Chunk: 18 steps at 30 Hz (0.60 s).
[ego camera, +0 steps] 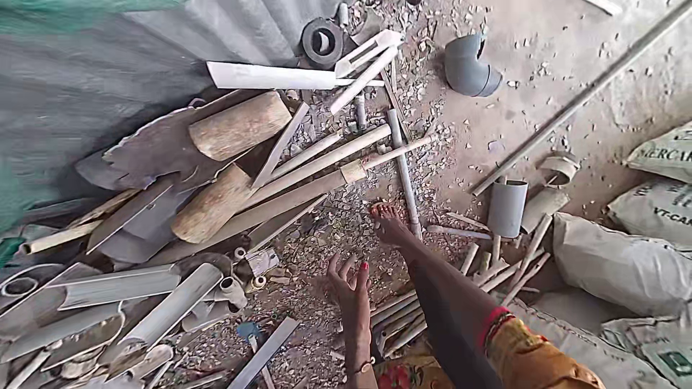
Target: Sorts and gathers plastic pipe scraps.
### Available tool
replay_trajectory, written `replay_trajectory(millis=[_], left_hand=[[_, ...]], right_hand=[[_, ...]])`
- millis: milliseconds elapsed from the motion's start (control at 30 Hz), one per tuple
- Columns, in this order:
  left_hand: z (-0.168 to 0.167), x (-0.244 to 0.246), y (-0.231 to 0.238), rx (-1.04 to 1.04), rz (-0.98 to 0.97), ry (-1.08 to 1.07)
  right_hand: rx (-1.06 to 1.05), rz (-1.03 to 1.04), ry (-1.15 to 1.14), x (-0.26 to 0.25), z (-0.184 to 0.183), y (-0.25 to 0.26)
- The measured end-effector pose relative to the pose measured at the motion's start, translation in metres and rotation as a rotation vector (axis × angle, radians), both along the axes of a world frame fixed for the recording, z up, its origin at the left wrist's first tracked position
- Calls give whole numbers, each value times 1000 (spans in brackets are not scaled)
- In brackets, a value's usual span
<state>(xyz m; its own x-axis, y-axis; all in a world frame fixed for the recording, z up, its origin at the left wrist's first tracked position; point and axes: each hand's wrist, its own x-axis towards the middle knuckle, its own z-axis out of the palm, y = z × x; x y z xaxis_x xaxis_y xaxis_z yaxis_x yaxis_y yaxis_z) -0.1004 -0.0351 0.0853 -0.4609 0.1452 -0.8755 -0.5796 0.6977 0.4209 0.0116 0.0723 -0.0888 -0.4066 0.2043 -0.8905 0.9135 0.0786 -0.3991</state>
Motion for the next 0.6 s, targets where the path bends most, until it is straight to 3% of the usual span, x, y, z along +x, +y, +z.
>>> replay_trajectory(millis=[100,233,333,433,500,600], left_hand=[[-17,13,18,38,12,-22],[-43,7,20,16,109,-37],[-75,-6,21,-43,236,-34],[-106,-35,38,-23,335,3],[-107,-63,42,63,301,111],[-108,-103,16,107,81,392]], right_hand=[[-41,-171,-10,-11,-9,71],[141,-276,56,-52,-50,141],[158,-343,82,-98,-87,172],[39,-638,101,-155,-114,189],[137,-841,118,-195,-129,199],[374,-1097,63,-240,-152,241]])
